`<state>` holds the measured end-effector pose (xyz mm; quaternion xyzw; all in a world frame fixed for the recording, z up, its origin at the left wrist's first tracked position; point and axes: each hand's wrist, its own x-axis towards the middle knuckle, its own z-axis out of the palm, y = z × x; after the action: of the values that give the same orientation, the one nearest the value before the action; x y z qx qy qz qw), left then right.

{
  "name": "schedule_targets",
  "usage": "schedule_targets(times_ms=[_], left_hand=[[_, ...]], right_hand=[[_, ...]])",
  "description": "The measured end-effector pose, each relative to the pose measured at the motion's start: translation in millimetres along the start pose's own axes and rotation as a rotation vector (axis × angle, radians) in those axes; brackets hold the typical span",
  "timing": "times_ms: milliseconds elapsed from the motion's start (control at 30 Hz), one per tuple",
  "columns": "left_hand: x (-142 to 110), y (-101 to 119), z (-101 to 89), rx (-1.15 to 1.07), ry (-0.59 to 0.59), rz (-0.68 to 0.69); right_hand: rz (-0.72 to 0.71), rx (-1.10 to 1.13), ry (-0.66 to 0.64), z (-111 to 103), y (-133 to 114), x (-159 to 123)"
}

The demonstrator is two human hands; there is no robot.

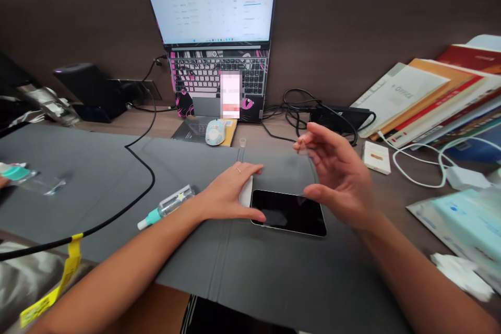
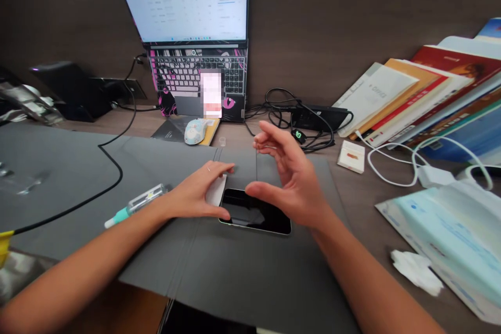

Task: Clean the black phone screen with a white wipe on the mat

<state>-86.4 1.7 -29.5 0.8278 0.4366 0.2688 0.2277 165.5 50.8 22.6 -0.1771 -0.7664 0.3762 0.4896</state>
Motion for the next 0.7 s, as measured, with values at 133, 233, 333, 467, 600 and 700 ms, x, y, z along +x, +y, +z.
schedule_targets(times_ms=[133,233,333,467,600,700], left_hand=[[4,2,6.9,-0.013,0.086,-0.011],[6,3,8.5,-0.026,0.121,-0.013],[6,3,7.3,-0.021,0.133,-0.015],[5,3,4.1,0.027,0.146,-0.045],[2,1,0.2,0.116,0.183,-0.116],[-1,2,-0.1,0.179,0.207,-0.168]], right_hand=[[0.094,0.171,0.02,6,5,-2],[0.139,0.206,0.056,3,7,-2],[0.172,0.154,0.081,-9,11,-2],[0.198,0.083,0.019,-40,26,-8],[0.229,0.04,0.011,-74,43,-25],[0.271,-0.02,0.001,-88,55,-34]])
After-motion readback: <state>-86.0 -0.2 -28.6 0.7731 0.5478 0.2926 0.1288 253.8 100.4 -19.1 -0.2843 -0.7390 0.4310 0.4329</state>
